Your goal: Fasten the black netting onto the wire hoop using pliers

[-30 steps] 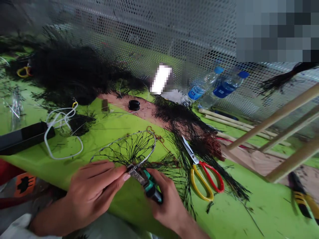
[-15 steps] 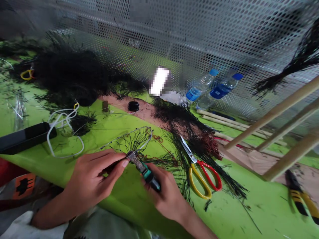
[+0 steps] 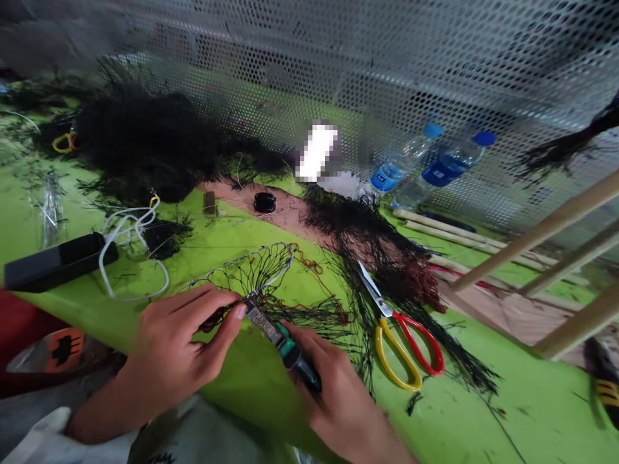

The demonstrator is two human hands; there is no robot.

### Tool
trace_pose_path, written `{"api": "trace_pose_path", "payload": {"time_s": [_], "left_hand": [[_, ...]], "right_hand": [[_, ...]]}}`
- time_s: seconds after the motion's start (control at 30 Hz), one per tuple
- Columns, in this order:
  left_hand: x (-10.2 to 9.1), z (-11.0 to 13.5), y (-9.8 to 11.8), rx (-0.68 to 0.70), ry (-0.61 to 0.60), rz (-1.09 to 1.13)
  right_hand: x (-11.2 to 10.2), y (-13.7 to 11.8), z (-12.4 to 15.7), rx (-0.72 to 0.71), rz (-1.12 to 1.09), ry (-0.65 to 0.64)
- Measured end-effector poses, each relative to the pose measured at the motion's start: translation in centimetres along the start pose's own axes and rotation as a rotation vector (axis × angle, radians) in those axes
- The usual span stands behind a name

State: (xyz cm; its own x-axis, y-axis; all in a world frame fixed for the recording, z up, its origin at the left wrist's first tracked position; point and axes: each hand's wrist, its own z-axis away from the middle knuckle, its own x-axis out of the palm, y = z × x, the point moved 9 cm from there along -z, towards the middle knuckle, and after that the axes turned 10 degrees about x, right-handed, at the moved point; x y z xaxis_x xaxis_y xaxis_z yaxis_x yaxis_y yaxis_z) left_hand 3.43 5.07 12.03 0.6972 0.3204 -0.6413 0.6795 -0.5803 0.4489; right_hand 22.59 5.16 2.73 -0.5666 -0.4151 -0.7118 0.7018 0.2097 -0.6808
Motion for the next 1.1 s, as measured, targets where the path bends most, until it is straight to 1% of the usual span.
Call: {"api": "trace_pose_path", "payload": {"time_s": [0.1,0.27,0.47,0.57,0.7,0.83,0.97,1.03,1.1], "left_hand": [[0.0,0.1,-0.2,-0.014,0.007,0.004],[0.0,0.4,-0.2,-0.012,0.014,-0.001],[-0.2,0.3,-0.3,-0.032,0.016,0.01],[0.1,0.3,-0.5,-0.063,-0.033,0.033],[0.6,0.5,-0.9,-0.161,-0.131,0.109],[0.8,0.8,-0.9,-0.235,-0.218,0.17],[1.0,0.9,-0.9,-0.255,-0.232,0.256],[1.4,1.2,-1.3,-0.294,-0.24,0.333],[1.7,1.6,-1.7,-0.335,-0.245,0.406]], "right_hand": [[0.5,-0.2,-0.3,-0.03,-0.032,0.012],[0.2,-0.3,-0.3,-0.041,-0.048,0.075],[0.2,-0.4,-0.4,-0.03,-0.048,0.031],[0.2,0.0,-0.6,-0.021,-0.055,0.035],[0.5,0.5,-0.5,-0.02,-0.086,0.027],[0.8,0.6,-0.2,-0.057,-0.083,0.026],[0.9,0.1,0.0,-0.138,-0.062,0.062],[1.0,0.0,0.0,-0.148,-0.063,0.06],[1.2,0.0,0.0,-0.127,-0.063,0.054]]}}
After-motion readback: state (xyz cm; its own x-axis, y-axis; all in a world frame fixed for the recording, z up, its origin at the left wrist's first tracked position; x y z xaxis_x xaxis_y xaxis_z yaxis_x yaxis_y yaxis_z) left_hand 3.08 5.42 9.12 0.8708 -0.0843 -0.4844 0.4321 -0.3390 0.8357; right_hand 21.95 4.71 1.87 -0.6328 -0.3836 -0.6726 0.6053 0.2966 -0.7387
